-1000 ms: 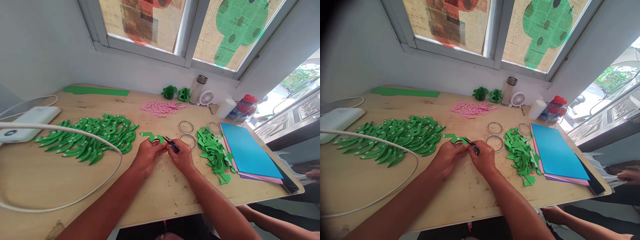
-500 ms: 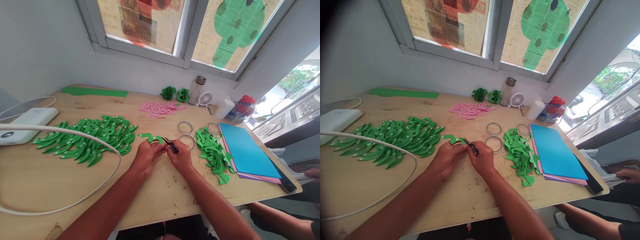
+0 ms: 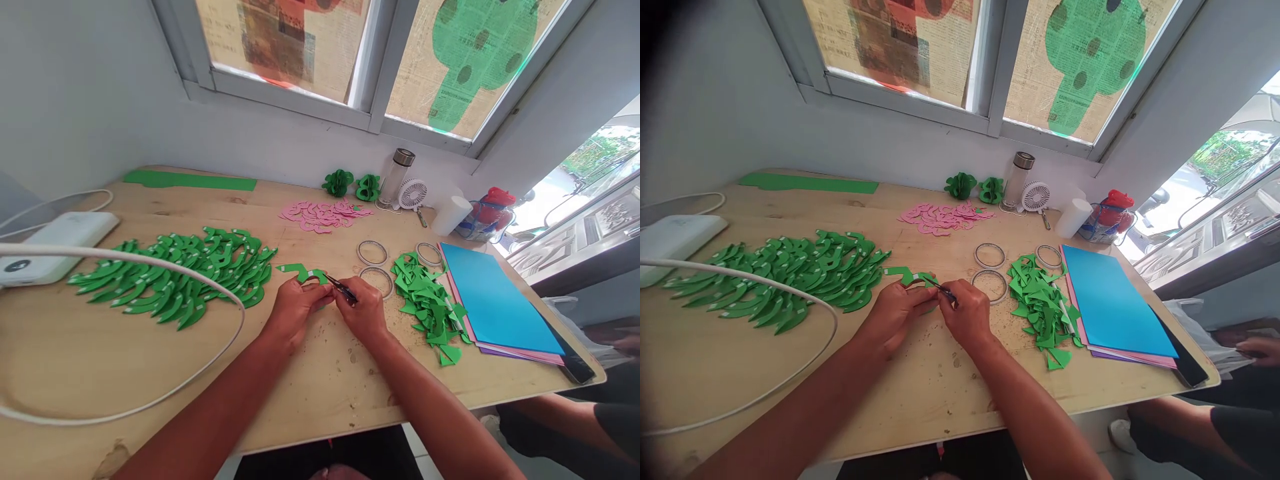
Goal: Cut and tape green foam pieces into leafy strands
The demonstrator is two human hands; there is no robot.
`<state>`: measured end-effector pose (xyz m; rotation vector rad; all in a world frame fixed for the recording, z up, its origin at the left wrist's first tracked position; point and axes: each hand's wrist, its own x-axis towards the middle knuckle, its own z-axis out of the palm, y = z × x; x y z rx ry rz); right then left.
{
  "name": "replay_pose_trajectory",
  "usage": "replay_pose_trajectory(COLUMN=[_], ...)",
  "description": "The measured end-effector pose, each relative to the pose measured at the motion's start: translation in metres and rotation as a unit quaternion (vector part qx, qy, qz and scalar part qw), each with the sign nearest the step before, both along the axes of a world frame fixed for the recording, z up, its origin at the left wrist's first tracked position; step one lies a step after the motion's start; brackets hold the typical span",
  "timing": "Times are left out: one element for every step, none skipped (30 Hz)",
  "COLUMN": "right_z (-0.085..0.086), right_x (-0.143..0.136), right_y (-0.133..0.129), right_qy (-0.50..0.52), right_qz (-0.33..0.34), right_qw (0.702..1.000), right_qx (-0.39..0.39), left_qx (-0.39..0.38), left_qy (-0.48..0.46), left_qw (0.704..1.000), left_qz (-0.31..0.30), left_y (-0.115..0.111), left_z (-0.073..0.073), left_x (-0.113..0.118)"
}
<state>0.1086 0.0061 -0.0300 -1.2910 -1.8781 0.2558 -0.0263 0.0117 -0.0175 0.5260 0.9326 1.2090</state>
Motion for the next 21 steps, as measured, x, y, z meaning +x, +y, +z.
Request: replay_pose_trajectory(right_z=[-0.0004, -0.0007, -0.0011, -0.0014, -0.0018, -0.0021, -0.0024, -0.0026, -0.0027, -0.0027, -0.0025, -0.0023, -0.0019, -0.0014, -0.0009, -0.0002, 0.0005, 0.0013, 0.0022, 0.0032, 0.0043], right_x=[0.0003, 0.0005, 0.0006, 0.0008, 0.0009, 0.0010, 0.0011, 0.0012, 0.0014, 0.0016, 0.0017, 0.0018, 0.0019, 0.0018, 0.0015, 0.0012, 0.0007, 0.0002, -0.0004, -0.0008, -0.0012], right_y=[0.0003, 0.0007, 0.0010, 0.0013, 0.0015, 0.0018, 0.0019, 0.0021, 0.0021, 0.0022, 0.0021, 0.0020, 0.0019, 0.0017, 0.0015, 0.0014, 0.0014, 0.0016, 0.0019, 0.0025, 0.0031], right_qy=[-0.005, -0.009, -0.012, -0.014, -0.016, -0.017, -0.017, -0.017, -0.016, -0.016, -0.015, -0.014, -0.011, -0.007, 0.002, 0.016, 0.035, 0.061, 0.093, 0.132, 0.177], right_qz=[0.000, -0.002, -0.004, -0.006, -0.007, -0.008, -0.009, -0.010, -0.012, -0.014, -0.017, -0.021, -0.023, -0.026, -0.031, -0.036, -0.042, -0.047, -0.052, -0.055, -0.056], right_qw=[1.000, 1.000, 1.000, 1.000, 1.000, 1.000, 1.000, 1.000, 1.000, 1.000, 1.000, 1.000, 1.000, 0.999, 0.999, 0.999, 0.997, 0.995, 0.991, 0.984, 0.974], right_qx=[0.002, 0.003, 0.004, 0.004, 0.002, -0.001, -0.003, -0.006, -0.008, -0.010, -0.012, -0.014, -0.017, -0.021, -0.026, -0.034, -0.046, -0.061, -0.082, -0.106, -0.133], left_qx=[-0.001, -0.002, -0.002, -0.003, -0.003, -0.004, -0.005, -0.005, -0.005, -0.005, -0.004, -0.003, -0.002, -0.001, 0.001, 0.002, 0.004, 0.007, 0.009, 0.011, 0.011], left_qy=[0.000, 0.000, 0.001, 0.001, 0.002, 0.002, 0.002, 0.001, 0.000, -0.002, -0.003, -0.002, -0.001, 0.000, 0.002, 0.003, 0.004, 0.006, 0.009, 0.015, 0.022], left_qw=[1.000, 1.000, 1.000, 1.000, 1.000, 1.000, 1.000, 1.000, 1.000, 1.000, 1.000, 1.000, 1.000, 1.000, 1.000, 1.000, 1.000, 1.000, 1.000, 0.999, 0.999], left_qz=[0.000, 0.000, 0.000, 0.000, 0.002, 0.003, 0.002, 0.000, -0.002, -0.005, -0.007, -0.011, -0.014, -0.017, -0.019, -0.022, -0.023, -0.023, -0.025, -0.029, -0.034], left_y=[0.0003, 0.0006, 0.0008, 0.0008, 0.0008, 0.0006, 0.0002, -0.0002, -0.0007, -0.0012, -0.0017, -0.0021, -0.0024, -0.0027, -0.0029, -0.0029, -0.0030, -0.0030, -0.0030, -0.0031, -0.0032], left_z=[-0.0006, -0.0012, -0.0016, -0.0017, -0.0015, -0.0010, -0.0002, 0.0008, 0.0019, 0.0030, 0.0039, 0.0045, 0.0048, 0.0047, 0.0044, 0.0038, 0.0031, 0.0024, 0.0018, 0.0015, 0.0013], left_x=[0.0002, 0.0003, 0.0005, 0.0005, 0.0006, 0.0005, 0.0005, 0.0005, 0.0005, 0.0006, 0.0007, 0.0009, 0.0011, 0.0014, 0.0017, 0.0020, 0.0023, 0.0025, 0.0028, 0.0030, 0.0032])
